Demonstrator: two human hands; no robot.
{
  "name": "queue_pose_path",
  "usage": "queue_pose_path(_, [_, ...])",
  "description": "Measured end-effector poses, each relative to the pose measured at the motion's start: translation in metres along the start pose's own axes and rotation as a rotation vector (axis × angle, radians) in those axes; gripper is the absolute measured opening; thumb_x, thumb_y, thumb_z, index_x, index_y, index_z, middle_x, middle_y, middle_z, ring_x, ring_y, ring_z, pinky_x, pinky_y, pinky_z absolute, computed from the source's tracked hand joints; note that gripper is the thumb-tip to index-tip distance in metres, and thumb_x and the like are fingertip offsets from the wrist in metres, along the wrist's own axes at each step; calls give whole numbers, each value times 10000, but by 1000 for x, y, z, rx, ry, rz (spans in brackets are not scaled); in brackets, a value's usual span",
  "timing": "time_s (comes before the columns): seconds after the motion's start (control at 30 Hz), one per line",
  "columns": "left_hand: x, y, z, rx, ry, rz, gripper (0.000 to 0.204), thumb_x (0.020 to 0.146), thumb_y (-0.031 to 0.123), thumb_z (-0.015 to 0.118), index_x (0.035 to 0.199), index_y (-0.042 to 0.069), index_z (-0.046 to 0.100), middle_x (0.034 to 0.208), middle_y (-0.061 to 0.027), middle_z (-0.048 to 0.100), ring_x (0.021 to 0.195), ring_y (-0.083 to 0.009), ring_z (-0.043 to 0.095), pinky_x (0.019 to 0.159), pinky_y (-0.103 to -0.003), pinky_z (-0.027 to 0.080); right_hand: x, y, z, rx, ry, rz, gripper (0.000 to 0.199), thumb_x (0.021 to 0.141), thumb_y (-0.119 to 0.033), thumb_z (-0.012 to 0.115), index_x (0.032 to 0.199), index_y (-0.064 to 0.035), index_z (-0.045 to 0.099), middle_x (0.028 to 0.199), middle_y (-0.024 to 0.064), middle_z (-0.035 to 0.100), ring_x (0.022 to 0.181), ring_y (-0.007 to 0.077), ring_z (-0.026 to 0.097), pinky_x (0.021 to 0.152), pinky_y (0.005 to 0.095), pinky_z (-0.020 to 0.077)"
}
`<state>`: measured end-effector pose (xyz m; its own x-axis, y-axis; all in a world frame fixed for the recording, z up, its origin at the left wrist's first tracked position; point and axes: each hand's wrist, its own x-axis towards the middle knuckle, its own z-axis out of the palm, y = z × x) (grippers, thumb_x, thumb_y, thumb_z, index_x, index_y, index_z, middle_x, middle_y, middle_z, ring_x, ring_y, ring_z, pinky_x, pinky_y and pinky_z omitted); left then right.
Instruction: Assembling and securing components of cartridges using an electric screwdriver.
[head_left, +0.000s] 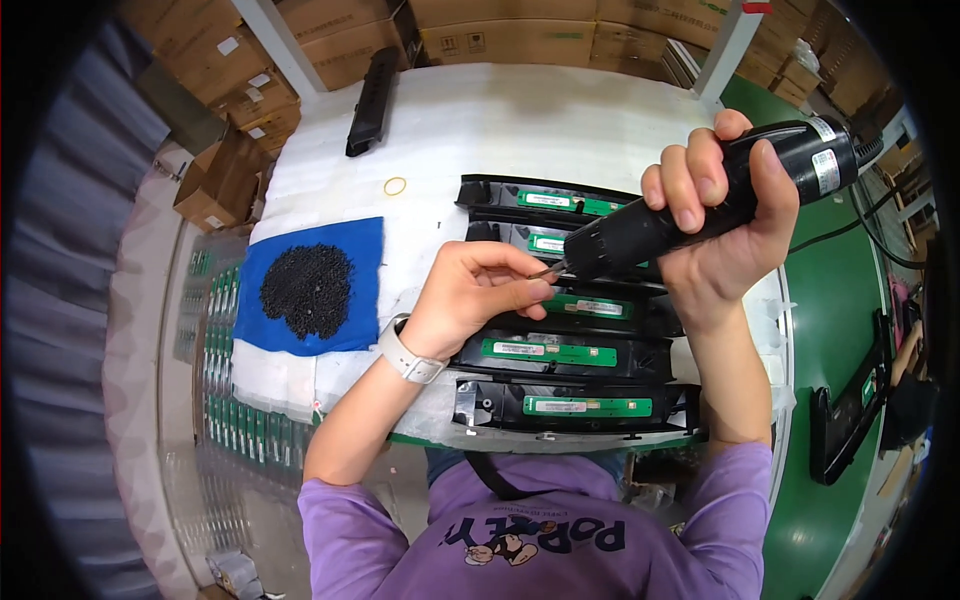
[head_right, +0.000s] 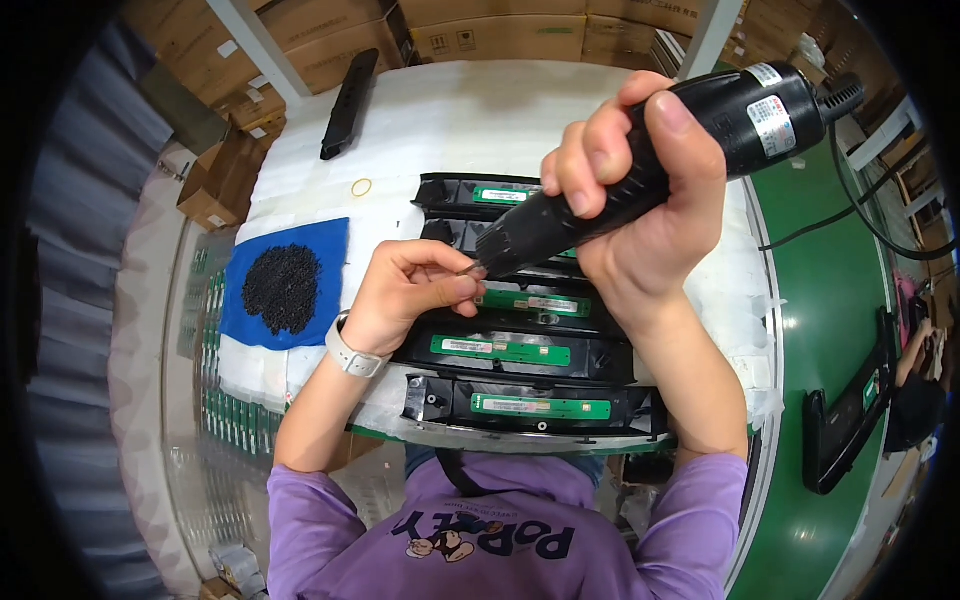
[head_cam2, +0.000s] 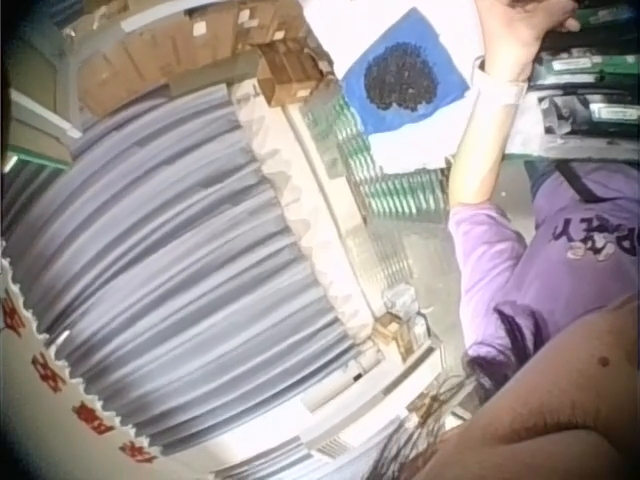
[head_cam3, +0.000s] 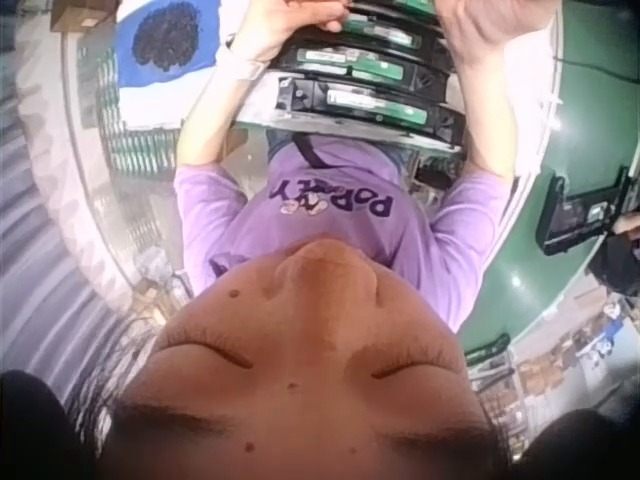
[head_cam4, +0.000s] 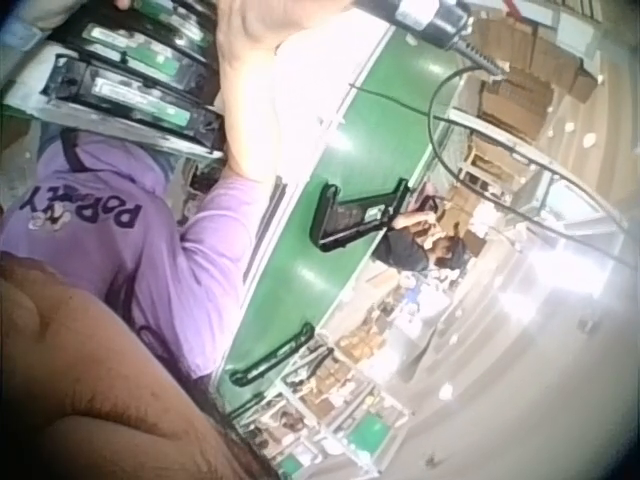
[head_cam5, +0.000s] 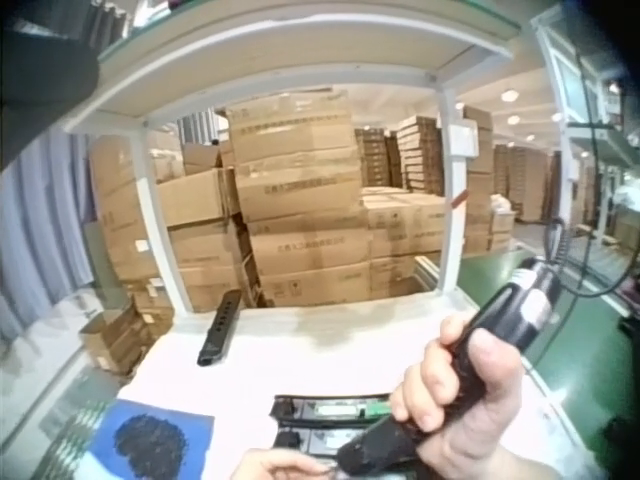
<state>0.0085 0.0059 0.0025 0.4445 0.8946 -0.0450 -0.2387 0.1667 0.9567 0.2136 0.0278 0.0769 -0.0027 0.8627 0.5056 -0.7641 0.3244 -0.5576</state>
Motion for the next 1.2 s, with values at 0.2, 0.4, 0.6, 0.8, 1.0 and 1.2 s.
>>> queue_pose_path(0.2, [-2,0,11,53,18,21,98,801,-44,646,897,-60,634,813,-89,655,709,-139,647,643,-225,532,-2,-1,-3,16,62,32,238,884,-302,481,949,-84,549,596,13,459,471,144,448,560,332,424])
queue_pose_path(0.4, [0,-12,4,614,85,87,87,864,55,578,933,21,621,727,20,588,648,-35,525,571,-176,420,3,-15,-8,29,-33,82,202,874,-255,491,946,-71,529,588,21,453,452,149,439,529,324,408])
queue_pose_path(0.6, [-3,4,-6,603,283,131,143,924,112,495,930,35,616,633,21,520,560,-40,460,512,-190,384,3,-35,-40,-611,-173,65,271,815,-225,545,968,-24,449,563,18,423,417,116,406,464,266,362])
queue_pose_path(0.8, [4,0,-19,485,311,223,126,917,116,540,940,17,614,716,20,559,630,-30,486,567,-174,409,5,-34,-57,-687,-86,113,278,775,-193,596,928,-6,459,546,35,434,412,120,416,425,257,347])
queue_pose_path(1.0, [4,-2,-26,530,326,217,91,887,68,564,939,14,615,774,16,595,682,-37,520,610,-180,436,7,-30,-66,-700,-70,120,289,774,-203,605,933,-10,460,546,32,430,411,120,413,420,257,338])
queue_pose_path(1.2, [6,-5,-27,598,341,261,96,852,6,554,927,7,614,777,5,586,687,-50,527,629,-185,439,8,-30,-67,-673,-96,97,272,783,-195,591,938,-15,459,550,29,426,413,120,412,425,258,334])
